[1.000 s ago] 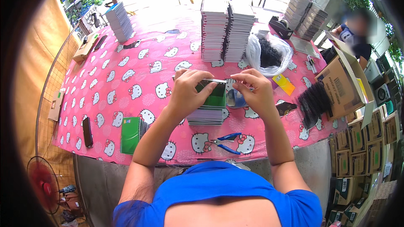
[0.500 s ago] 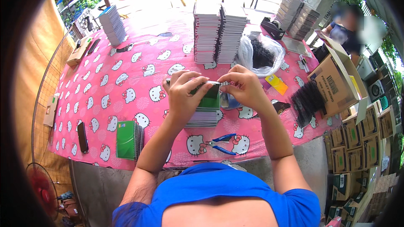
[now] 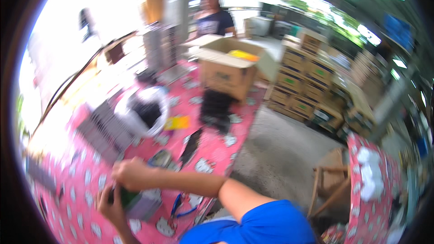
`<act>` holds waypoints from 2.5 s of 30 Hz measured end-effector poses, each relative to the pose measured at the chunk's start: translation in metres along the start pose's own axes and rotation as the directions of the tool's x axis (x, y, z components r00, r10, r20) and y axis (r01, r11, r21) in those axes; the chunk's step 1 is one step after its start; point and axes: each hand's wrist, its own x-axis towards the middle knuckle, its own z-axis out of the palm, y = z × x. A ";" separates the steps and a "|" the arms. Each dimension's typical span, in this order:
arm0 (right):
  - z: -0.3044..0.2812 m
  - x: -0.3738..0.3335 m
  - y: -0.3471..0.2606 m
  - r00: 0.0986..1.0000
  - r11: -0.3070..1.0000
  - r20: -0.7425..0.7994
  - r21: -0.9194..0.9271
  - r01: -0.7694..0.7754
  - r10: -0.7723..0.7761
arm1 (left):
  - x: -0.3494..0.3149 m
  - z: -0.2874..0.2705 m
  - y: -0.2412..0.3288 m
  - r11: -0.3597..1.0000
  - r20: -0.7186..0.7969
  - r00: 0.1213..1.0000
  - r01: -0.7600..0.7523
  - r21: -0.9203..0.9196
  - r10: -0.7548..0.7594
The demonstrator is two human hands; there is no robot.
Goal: The person uses a hand-held cutter and adhesive to secure the spine of small booklets, then places the completed booklets into stacks on a table.
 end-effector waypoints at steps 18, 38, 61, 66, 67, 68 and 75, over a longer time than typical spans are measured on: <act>0.039 0.005 -0.011 0.921 0.996 -0.386 0.052 0.076 -0.050 | -0.001 -0.003 -0.005 0.954 -0.012 0.977 -0.206 0.220 0.214; 0.090 -0.040 0.180 0.866 0.939 0.390 -0.263 -0.219 0.312 | 0.003 -0.008 -0.012 0.993 -0.018 1.000 0.009 0.114 -0.007; -0.011 0.064 0.094 0.982 0.812 0.184 0.579 -0.072 -0.044 | 0.025 -0.010 0.005 0.989 0.037 0.995 -0.096 0.115 0.092; 0.005 0.076 0.090 0.979 0.973 0.202 0.220 -0.073 0.028 | -0.001 -0.018 -0.024 0.862 0.037 0.942 0.321 -0.392 -0.334; 0.006 0.083 0.087 0.985 0.977 0.172 0.204 -0.066 0.031 | -0.005 -0.017 -0.024 0.803 0.007 0.933 0.313 -0.506 -0.360; 0.003 0.084 0.085 0.976 0.909 0.216 0.410 -0.077 -0.015 | -0.008 -0.015 -0.024 0.734 -0.020 0.922 0.294 -0.613 -0.386; 0.001 0.081 0.058 0.942 0.599 0.316 0.778 -0.189 -0.115 | -0.017 -0.022 -0.031 0.617 0.020 0.865 0.374 -0.693 -0.502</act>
